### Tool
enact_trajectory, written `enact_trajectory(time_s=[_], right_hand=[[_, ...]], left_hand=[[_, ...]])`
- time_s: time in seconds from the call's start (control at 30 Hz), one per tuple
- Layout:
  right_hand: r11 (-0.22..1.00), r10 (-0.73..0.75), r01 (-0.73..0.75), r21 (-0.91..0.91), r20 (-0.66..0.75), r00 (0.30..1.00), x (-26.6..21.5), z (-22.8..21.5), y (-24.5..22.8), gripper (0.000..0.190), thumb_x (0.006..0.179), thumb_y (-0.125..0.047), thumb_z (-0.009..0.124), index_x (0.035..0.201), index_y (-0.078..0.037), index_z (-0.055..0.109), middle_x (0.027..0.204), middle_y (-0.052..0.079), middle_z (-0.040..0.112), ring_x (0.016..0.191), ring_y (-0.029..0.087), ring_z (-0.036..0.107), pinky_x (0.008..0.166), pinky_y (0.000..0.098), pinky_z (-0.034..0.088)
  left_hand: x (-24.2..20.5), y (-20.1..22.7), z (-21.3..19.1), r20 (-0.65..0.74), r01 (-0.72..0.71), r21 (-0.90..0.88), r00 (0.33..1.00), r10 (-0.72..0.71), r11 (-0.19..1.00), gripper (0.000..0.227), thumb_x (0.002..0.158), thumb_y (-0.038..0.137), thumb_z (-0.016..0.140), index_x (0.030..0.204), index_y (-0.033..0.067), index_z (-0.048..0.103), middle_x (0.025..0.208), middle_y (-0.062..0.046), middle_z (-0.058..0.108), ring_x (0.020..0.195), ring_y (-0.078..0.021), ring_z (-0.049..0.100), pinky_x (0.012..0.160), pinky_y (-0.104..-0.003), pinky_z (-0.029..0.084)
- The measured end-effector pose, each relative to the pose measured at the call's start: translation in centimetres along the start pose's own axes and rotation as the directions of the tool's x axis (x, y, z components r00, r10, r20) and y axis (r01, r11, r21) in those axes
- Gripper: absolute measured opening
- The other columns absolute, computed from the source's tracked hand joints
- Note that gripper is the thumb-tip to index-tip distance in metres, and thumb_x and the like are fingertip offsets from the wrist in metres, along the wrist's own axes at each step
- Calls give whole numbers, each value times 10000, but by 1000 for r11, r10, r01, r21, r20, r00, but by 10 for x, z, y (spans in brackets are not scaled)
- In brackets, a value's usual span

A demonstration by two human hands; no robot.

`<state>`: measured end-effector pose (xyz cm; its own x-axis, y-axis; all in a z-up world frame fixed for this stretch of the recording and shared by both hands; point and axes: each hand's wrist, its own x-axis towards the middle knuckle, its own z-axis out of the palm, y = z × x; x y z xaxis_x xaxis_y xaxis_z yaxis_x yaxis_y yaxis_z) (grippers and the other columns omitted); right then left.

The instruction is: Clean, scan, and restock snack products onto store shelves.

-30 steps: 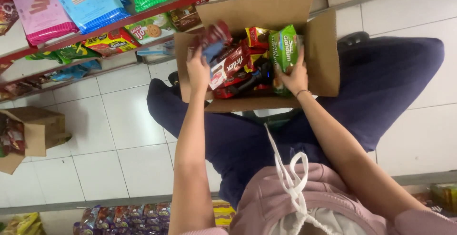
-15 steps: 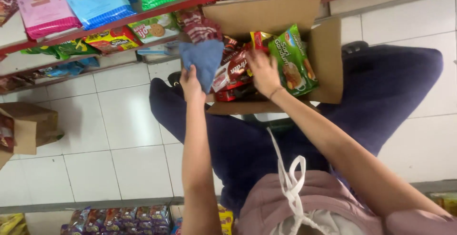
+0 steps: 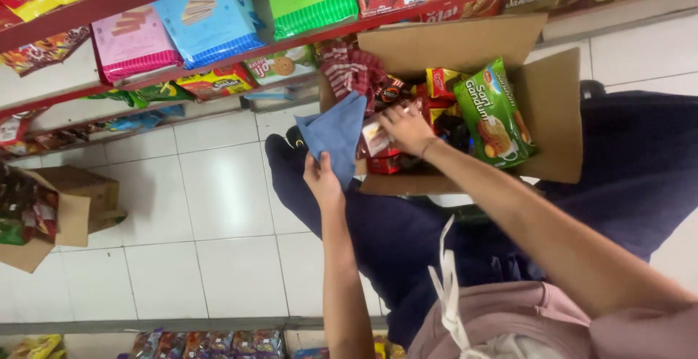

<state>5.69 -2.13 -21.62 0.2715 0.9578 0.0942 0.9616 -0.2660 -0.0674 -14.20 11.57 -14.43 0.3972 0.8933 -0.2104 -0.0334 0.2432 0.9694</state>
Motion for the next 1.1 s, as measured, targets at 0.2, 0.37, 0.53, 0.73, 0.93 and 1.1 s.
enact_trajectory(time_s=[0.2,0.37,0.53,0.73,0.93,1.1], right_hand=[[817,286,-273,508,55,957,-23,-107,27,979,618,-360,899,1411,-48,418,1251,210,608,1191,377,560,1055,519,395],[437,567,-532,725,237,789,-56,-145,41,747,730,-306,858,1296,-57,437,1035,192,685,938,355,695,846,421,544],[40,621,-462,886,340,706,-73,-157,58,617,818,-241,823,1312,-56,503,1032,152,690,906,264,673,780,388,530],[181,355,-252,951,176,918,-54,-243,67,601,743,-149,797,1287,-92,549,1162,100,668,1088,209,654,945,371,533],[840,-178,154,519,-5,984,-30,-331,53,664,564,-190,892,1189,-168,670,1305,62,628,1245,274,544,1095,474,318],[887,-221,341,312,-362,906,-29,-373,75,828,625,-395,896,1348,-146,578,1395,72,586,1320,306,515,1169,539,257]], left_hand=[[-10,23,48,211,-339,538,941,266,772,427,995,46,567,1407,-59,528,1153,-296,699,972,-382,737,821,-428,560],[10,-71,65,291,-282,752,953,84,595,227,1036,101,626,1238,12,680,1063,-312,715,1001,-460,707,862,-522,541],[-1,-32,89,437,-418,667,890,131,617,476,880,95,648,1350,24,622,1201,-312,645,1075,-476,641,922,-511,521],[7,49,97,447,-250,509,894,-5,824,446,973,355,604,1349,120,643,1327,-198,636,1124,-320,655,917,-402,548],[-30,198,99,670,293,234,642,-372,927,614,846,296,682,1437,197,548,1261,-100,657,1092,-192,660,883,-348,548],[-47,207,79,709,-29,116,703,-62,993,592,843,34,811,1401,11,615,1357,-112,669,1245,-190,613,1088,-336,484]])
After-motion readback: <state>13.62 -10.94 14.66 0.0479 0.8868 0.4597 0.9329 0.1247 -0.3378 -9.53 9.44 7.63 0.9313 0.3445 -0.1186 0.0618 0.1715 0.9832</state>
